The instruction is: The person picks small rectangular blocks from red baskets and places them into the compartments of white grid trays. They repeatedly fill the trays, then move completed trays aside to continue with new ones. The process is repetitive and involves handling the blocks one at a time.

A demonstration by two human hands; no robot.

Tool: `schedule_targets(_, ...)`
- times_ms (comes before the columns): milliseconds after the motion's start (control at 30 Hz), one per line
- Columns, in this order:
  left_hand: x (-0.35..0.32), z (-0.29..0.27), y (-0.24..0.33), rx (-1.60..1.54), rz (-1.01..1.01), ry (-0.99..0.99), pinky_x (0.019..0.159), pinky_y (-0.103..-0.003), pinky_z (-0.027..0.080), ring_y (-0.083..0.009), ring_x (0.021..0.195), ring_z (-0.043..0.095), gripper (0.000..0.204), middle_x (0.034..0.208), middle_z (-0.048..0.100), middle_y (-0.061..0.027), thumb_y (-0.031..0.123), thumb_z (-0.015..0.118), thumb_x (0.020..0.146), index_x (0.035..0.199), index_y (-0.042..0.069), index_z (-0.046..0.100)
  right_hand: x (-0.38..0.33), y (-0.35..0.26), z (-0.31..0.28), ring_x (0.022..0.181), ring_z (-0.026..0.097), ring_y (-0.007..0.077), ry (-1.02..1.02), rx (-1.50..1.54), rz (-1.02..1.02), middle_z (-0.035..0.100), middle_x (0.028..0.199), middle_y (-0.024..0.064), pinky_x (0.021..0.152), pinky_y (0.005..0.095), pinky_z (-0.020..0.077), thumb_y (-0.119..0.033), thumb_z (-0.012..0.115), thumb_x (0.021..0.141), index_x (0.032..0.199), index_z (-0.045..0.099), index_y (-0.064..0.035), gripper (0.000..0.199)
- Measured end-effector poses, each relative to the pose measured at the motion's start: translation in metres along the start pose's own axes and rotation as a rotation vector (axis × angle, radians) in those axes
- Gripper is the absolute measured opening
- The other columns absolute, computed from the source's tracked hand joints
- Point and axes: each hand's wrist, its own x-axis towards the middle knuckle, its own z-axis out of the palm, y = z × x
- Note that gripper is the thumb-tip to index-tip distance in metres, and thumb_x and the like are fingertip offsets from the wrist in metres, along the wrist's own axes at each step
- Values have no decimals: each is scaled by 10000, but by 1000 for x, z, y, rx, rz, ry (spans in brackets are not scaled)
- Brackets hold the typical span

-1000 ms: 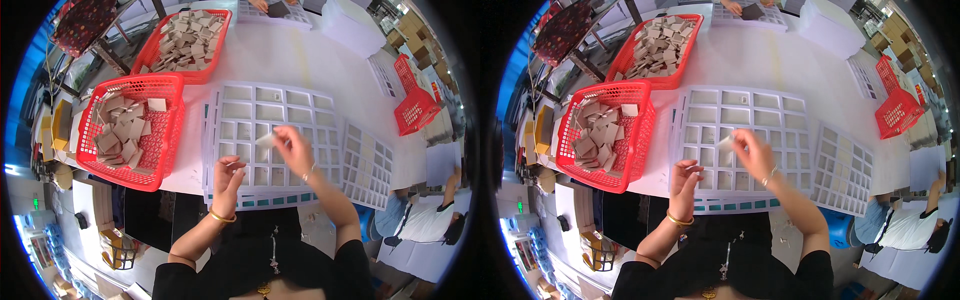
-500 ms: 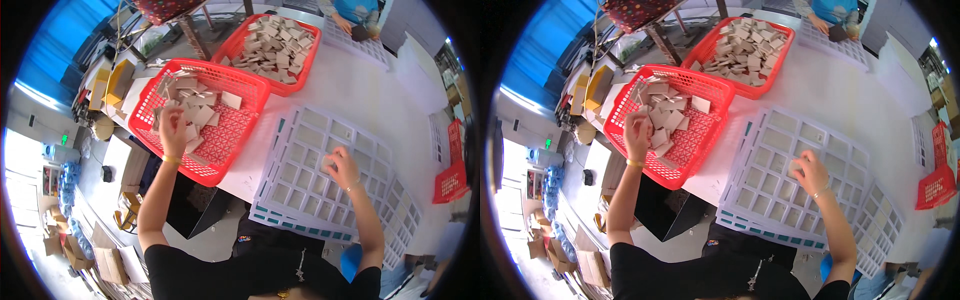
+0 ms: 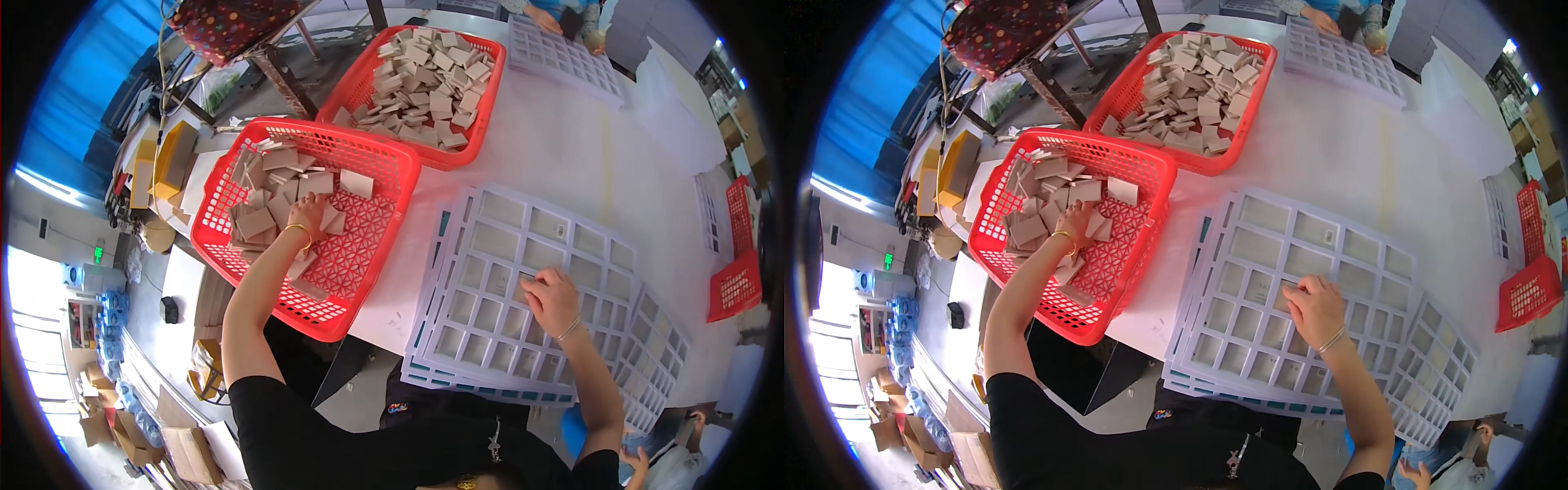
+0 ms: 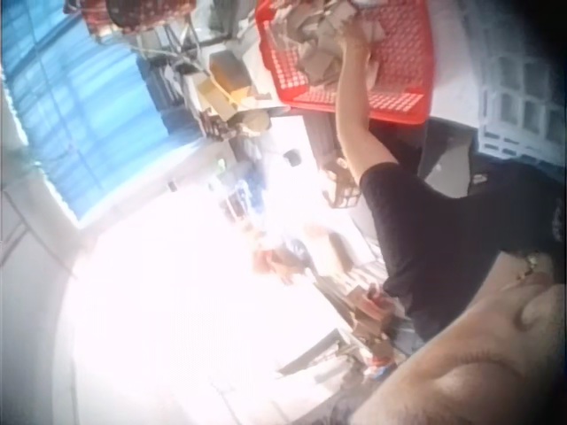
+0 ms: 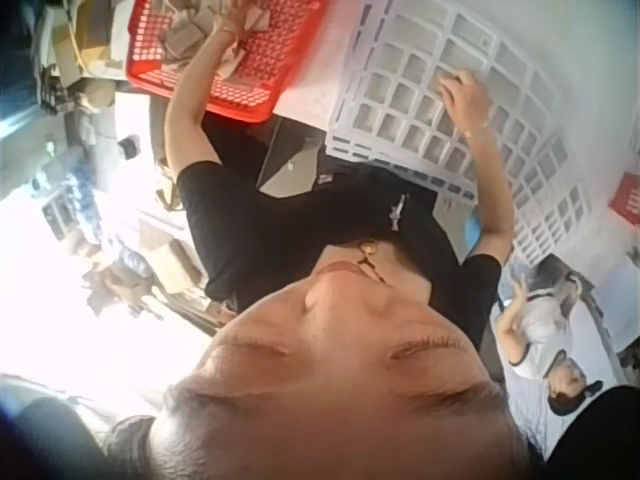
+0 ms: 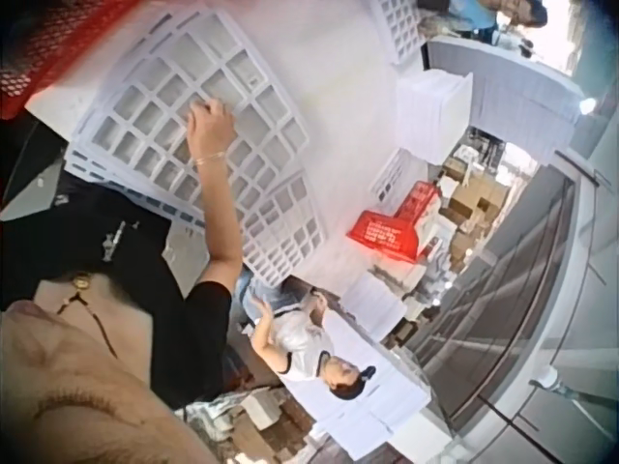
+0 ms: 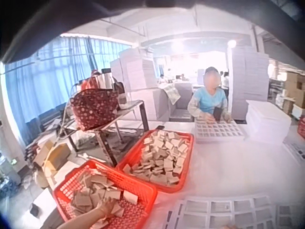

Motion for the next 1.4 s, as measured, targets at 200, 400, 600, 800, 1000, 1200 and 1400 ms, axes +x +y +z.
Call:
schedule_targets(200, -5, 16, -2, -37, -1, 68, 991, -425, 419, -324, 1241, 421, 809, 1290, 422, -147, 218, 825, 566, 1271, 111, 442, 4, -1, 1, 818, 551, 221, 12, 16, 11, 541, 849, 31, 714, 365, 431, -109, 688, 739, 826, 692, -140, 92)
schedule_targets(400, -17, -13, -11, -164, 122, 35, 975, -407, 442, -323, 1134, 541, 719, 1234, 563, -146, 303, 820, 604, 1229, 96, 531, 3, -5, -4, 811, 553, 213, -15, -53, 1, 539, 854, 34, 718, 360, 441, -109, 677, 743, 832, 688, -153, 100)
schedule_targets(600, -53, -103, 28, -585, 154, 656, 804, -408, 515, -318, 955, 626, 666, 1095, 633, -143, 273, 832, 620, 1189, 76, 547, 9, 14, -12, 794, 578, 231, 62, 225, 99, 552, 984, 55, 683, 372, 477, -129, 672, 791, 987, 661, -124, 196)
schedule_targets(800, -105, -169, 190, -453, 694, 738, 736, -405, 525, -320, 861, 635, 649, 988, 633, -119, 297, 844, 606, 1135, 63, 550, 54, -23, -54, 808, 623, 122, 32, 1232, 228, 591, 1049, 85, 675, 285, 516, -150, 653, 864, 1228, 549, -85, 384)
schedule_targets(1000, -81, -172, 297, -831, 974, 558, 753, -406, 520, -335, 877, 634, 643, 1002, 637, -141, 313, 843, 630, 1126, 22, 553, 52, 6, -69, 711, 602, 56, 171, 956, 81, 628, 955, 44, 563, 214, 485, -156, 651, 877, 1262, 537, -91, 406)
schedule_targets(1200, -66, -143, 351, -1075, 956, 327, 841, -396, 482, -336, 980, 590, 573, 1090, 588, -153, 231, 806, 680, 1163, 41, 564, -4, 50, -86, 691, 564, 52, 177, 1009, 452, 597, 890, -8, 556, 208, 449, -139, 561, 920, 1319, 507, -95, 405)
schedule_targets(1400, -59, -98, 363, -530, 790, 332, 935, -419, 397, -297, 1098, 506, 555, 1158, 543, -90, 255, 793, 657, 1168, 167, 593, -45, 102, -90, 671, 490, 49, 449, 957, 574, 553, 901, -17, 530, 175, 360, -145, 511, 947, 1315, 518, -122, 368)
